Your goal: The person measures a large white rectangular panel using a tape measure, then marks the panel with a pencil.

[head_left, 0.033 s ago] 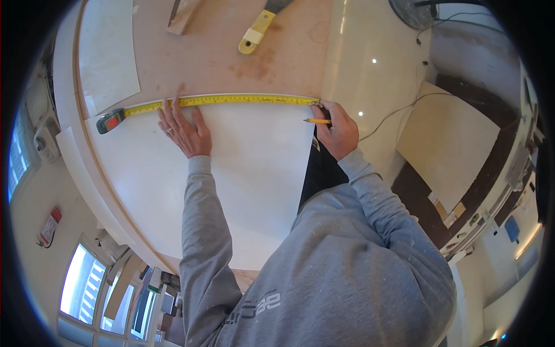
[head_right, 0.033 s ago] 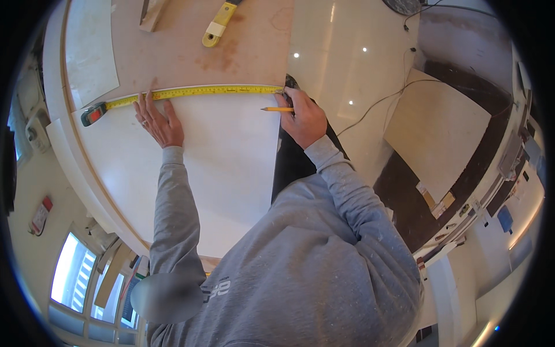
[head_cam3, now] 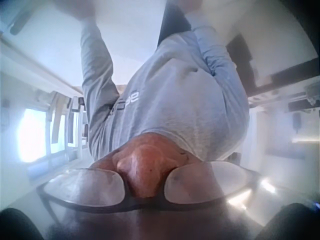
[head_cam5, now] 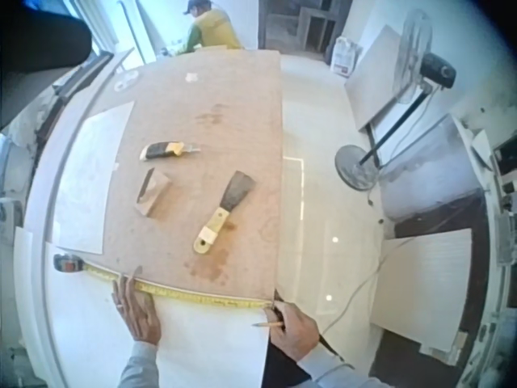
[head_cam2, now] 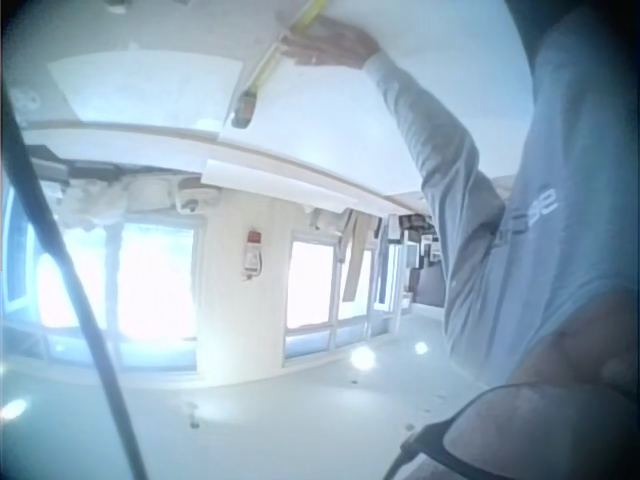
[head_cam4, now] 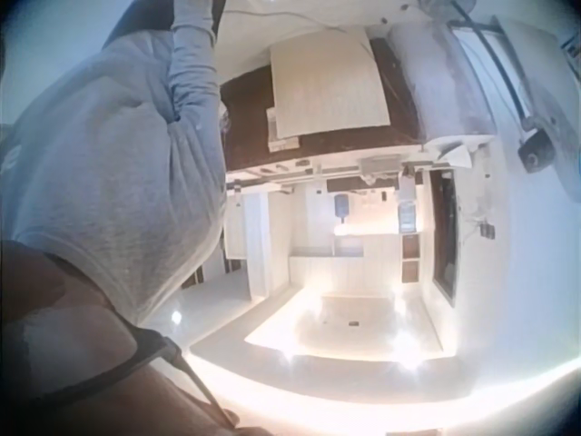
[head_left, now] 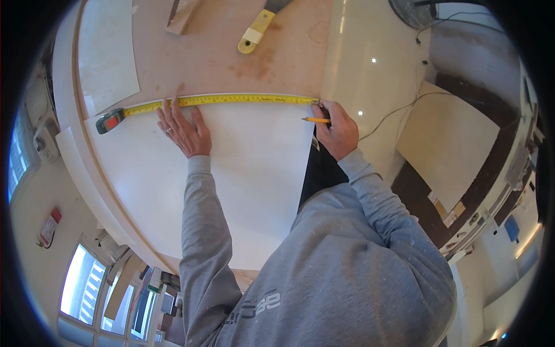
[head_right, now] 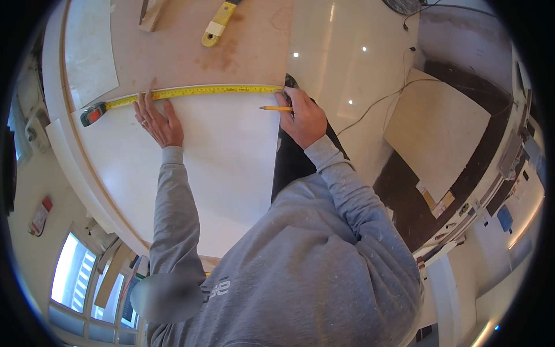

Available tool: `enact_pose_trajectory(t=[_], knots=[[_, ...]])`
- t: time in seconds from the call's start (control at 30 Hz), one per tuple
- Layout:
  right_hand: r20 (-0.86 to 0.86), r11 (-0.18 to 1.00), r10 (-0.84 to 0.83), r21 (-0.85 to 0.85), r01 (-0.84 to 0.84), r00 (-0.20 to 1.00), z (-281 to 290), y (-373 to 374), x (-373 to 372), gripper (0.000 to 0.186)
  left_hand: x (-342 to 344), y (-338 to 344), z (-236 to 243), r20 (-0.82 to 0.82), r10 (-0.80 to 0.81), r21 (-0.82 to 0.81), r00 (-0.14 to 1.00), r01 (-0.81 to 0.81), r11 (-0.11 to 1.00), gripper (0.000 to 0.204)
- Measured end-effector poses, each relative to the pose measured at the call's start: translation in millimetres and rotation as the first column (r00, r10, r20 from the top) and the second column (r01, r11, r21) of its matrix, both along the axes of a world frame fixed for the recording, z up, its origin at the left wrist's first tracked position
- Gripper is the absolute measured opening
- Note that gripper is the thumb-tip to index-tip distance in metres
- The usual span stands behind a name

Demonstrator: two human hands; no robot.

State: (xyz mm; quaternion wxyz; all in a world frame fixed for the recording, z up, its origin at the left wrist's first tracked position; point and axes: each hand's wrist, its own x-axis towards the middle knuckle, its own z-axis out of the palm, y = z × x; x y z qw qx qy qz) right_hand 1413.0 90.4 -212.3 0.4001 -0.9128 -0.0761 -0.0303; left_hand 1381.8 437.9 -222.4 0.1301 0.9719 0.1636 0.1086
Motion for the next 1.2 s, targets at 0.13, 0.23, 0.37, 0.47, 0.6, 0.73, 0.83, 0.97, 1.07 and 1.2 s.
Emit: enact_pose_trajectory(t=[0.13, 0.23, 0.37, 0.47, 0.6, 0.73, 0.83, 0.97, 1.07, 1.2], knots=[[-0.076, 0.997, 0.024, -0.066, -0.029, 0.997, 10, 0, 0, 0.018, 0, 0, -1, 0.0, -0.008, 0.005, 1.0, 0.008, 1.0, 0.058], [-0.127, 0.994, 0.014, -0.108, -0.028, 0.992, 12, 2, -1, 0.019, 0, -1, 0, 0.004, 0.001, -0.004, 1.0, -0.001, 1.0, 0.058], [-0.165, 0.99, 0.005, -0.138, -0.028, 0.986, 13, 2, -1, 0.019, 0, -3, 2, 0.003, 0.003, 0.011, 1.0, -0.003, 1.0, 0.06], [-0.192, 0.991, 0.007, -0.131, -0.032, 0.981, 15, 1, 2, 0.019, 1, -5, 5, 0.027, -0.002, 0.009, 1.0, 0.002, 1.0, 0.062], [-0.274, 0.994, 0.003, -0.104, -0.033, 0.962, 16, 1, 6, 0.019, 3, -5, 4, 0.051, 0.005, -0.022, 0.999, -0.004, 1.0, 0.064], [-0.321, 0.999, -0.003, -0.05, -0.014, 0.947, 17, -1, 7, 0.018, 3, -5, 2, 0.076, 0.019, -0.069, 0.997, -0.014, 0.998, 0.063], [-0.33, 0.994, 0.027, -0.091, -0.06, 0.944, 19, 6, 11, 0.017, -6, 20, -6, 0.085, 0.148, -0.039, 0.985, -0.145, 0.989, 0.064], [-0.322, 0.989, 0.084, -0.087, -0.118, 0.943, 18, -5, 15, 0.013, 8, 23, -9, 0.041, 0.283, -0.115, 0.958, -0.277, 0.954, 0.062], [-0.28, 0.984, 0.11, -0.103, -0.144, 0.954, 23, 1, 16, 0.013, 14, 45, -3, 0.048, 0.327, -0.095, 0.944, -0.322, 0.942, 0.061], [-0.326, 0.982, 0.127, -0.093, -0.165, 0.937, 22, 0, 16, 0.014, 16, 71, -3, 0.101, 0.313, -0.064, 0.944, -0.308, 0.949, 0.058]])
